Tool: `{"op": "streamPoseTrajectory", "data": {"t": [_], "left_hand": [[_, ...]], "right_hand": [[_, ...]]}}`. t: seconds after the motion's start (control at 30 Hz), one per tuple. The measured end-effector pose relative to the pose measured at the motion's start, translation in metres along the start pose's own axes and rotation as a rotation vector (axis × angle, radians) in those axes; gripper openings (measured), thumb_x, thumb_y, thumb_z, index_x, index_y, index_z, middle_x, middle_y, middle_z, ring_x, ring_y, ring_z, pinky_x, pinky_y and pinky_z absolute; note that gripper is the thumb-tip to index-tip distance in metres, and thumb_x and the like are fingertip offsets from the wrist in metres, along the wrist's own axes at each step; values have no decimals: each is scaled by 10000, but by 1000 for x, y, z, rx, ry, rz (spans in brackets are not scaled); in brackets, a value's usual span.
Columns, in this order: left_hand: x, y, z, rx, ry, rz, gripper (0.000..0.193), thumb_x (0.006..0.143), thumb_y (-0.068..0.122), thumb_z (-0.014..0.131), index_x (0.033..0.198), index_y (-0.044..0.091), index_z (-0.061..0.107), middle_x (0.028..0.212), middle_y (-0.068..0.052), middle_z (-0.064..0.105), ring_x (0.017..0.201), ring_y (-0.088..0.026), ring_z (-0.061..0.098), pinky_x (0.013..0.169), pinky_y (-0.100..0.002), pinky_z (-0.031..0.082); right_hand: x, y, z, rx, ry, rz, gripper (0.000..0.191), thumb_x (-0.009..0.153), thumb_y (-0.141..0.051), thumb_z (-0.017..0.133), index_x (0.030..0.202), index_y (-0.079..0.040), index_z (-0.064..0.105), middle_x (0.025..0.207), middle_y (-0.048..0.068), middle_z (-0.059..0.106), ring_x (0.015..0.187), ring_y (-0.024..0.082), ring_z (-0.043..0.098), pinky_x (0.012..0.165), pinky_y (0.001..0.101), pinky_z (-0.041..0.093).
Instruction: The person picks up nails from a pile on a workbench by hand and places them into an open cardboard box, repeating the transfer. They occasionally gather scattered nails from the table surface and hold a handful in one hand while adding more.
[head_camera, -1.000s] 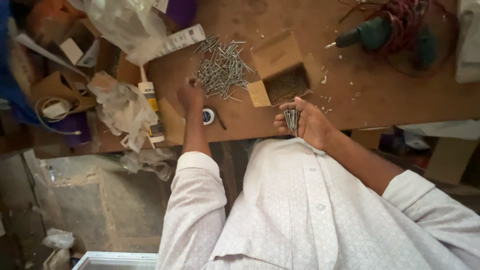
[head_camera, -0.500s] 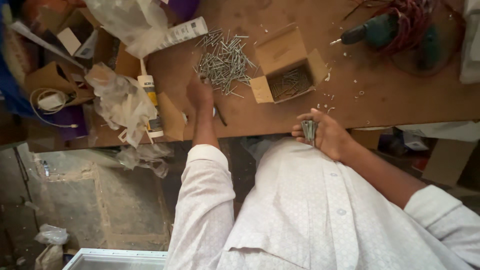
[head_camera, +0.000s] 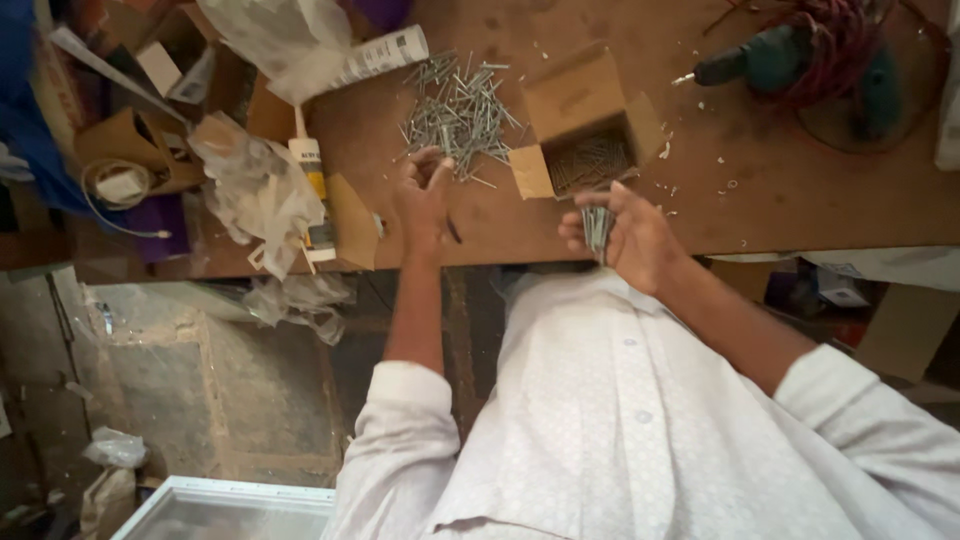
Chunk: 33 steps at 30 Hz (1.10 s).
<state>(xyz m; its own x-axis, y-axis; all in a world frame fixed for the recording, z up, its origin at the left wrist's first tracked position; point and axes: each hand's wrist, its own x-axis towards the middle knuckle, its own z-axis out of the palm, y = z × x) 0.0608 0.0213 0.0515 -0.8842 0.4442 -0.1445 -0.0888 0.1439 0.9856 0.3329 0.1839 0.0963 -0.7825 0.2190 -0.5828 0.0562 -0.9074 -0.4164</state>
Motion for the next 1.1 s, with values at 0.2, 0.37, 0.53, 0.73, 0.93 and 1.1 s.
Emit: {"op": "streamPoseTrajectory", "data": {"t": [0.2, 0.37, 0.53, 0.73, 0.93, 1.1], "left_hand": [[-105, 55, 50, -126, -243, -35, 240, 923, 99, 772, 1142, 28, 707, 1059, -29, 730, 988, -122, 676, 903, -279, 541], [-151, 78, 60, 513, -216, 195, 467, 784, 235, 876, 1206, 118, 715, 1175, -99, 701, 1070, -264, 656, 882, -386, 525], [-160, 79, 50, 630, -230, 551, 716, 656, 282, 919, 1311, 132, 672, 1335, -123, 655, 1282, -352, 589, 1077, -489, 491], [-156, 88, 34, 552, -217, 763, 597, 681, 252, 926, 1236, 160, 724, 1333, -106, 674, 1302, -326, 622, 1101, -453, 533], [-179, 89, 30, 717, -262, 686, 631, 671, 317, 928, 1257, 186, 734, 1333, -68, 674, 1312, -293, 615, 1131, -440, 488], [-183, 91, 33, 745, -300, 573, 793, 651, 348, 933, 1371, 137, 678, 1368, -99, 637, 1333, -328, 564, 1106, -450, 474]], "right_hand": [[29, -11, 18, 37, -94, -15, 496, 1089, -443, 401, 1230, -8, 596, 1147, 190, 704, 1105, 315, 696, 990, 438, 564], [46, -3, 4, 41, -138, 32, 436, 1107, -406, 406, 1246, -37, 591, 1116, 157, 696, 1055, 291, 688, 953, 421, 560], [52, 9, 4, 73, -177, 106, 455, 1133, -416, 434, 1264, -18, 611, 1075, 119, 693, 963, 250, 661, 886, 434, 562], [22, 4, 62, -281, -198, 282, 624, 994, -516, 270, 1254, -85, 639, 1052, 172, 750, 903, 354, 682, 775, 517, 568], [18, 26, 45, -249, -55, 260, 462, 1040, -438, 303, 1167, -119, 612, 939, 145, 705, 847, 321, 686, 699, 520, 590], [35, 40, 17, -193, -150, 286, 429, 1042, -455, 392, 1100, -104, 633, 817, 106, 685, 758, 283, 680, 642, 502, 606]]}}
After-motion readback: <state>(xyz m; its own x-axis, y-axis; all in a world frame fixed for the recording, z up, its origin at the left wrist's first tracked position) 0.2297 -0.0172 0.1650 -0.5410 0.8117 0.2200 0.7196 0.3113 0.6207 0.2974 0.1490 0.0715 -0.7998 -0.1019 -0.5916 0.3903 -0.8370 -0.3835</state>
